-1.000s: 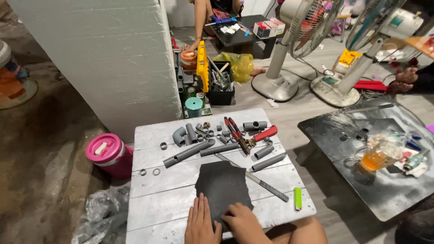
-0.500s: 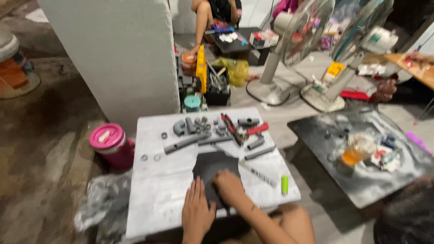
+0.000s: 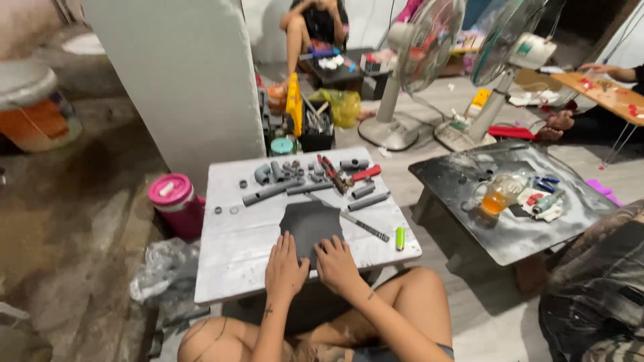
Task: Sanding a small circular PVC component on a sheet of sandpaper on a wooden table.
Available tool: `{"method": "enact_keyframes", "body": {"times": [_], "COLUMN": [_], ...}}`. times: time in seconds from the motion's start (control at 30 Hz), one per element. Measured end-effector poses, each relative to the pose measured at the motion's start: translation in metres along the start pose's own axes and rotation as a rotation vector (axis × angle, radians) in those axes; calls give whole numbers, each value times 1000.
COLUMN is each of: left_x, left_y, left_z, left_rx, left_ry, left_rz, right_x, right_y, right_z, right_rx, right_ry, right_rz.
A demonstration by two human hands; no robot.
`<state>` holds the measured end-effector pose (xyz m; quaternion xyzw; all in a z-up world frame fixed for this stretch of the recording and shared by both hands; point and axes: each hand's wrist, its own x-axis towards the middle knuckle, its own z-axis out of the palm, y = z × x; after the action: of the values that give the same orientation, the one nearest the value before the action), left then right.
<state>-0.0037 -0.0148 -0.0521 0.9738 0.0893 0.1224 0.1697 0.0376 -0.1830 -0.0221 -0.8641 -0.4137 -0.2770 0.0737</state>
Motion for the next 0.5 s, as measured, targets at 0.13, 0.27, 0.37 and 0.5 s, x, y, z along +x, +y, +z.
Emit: {"method": "enact_keyframes", "body": {"times": [0.13,0.27,0.37,0.5], "left_x": [7,-7,-8,-16], "left_y": [-10,1,21,33], "left_z": [11,3,-42,-65], "left_rx": [27,15,9,-60], "left_ry": [79,3,-87,-102], "left_rz": [37,7,-43,-70], "right_x": [-12,-36,-28,-29], "right_y": [-5,-10,-11,-6], "right_z": [-3,7,11,11], "right_rx": [-23,1,69,166], "right_ry": [-24,-50,-21,-131], "right_rz": [-56,4,38,131]}}
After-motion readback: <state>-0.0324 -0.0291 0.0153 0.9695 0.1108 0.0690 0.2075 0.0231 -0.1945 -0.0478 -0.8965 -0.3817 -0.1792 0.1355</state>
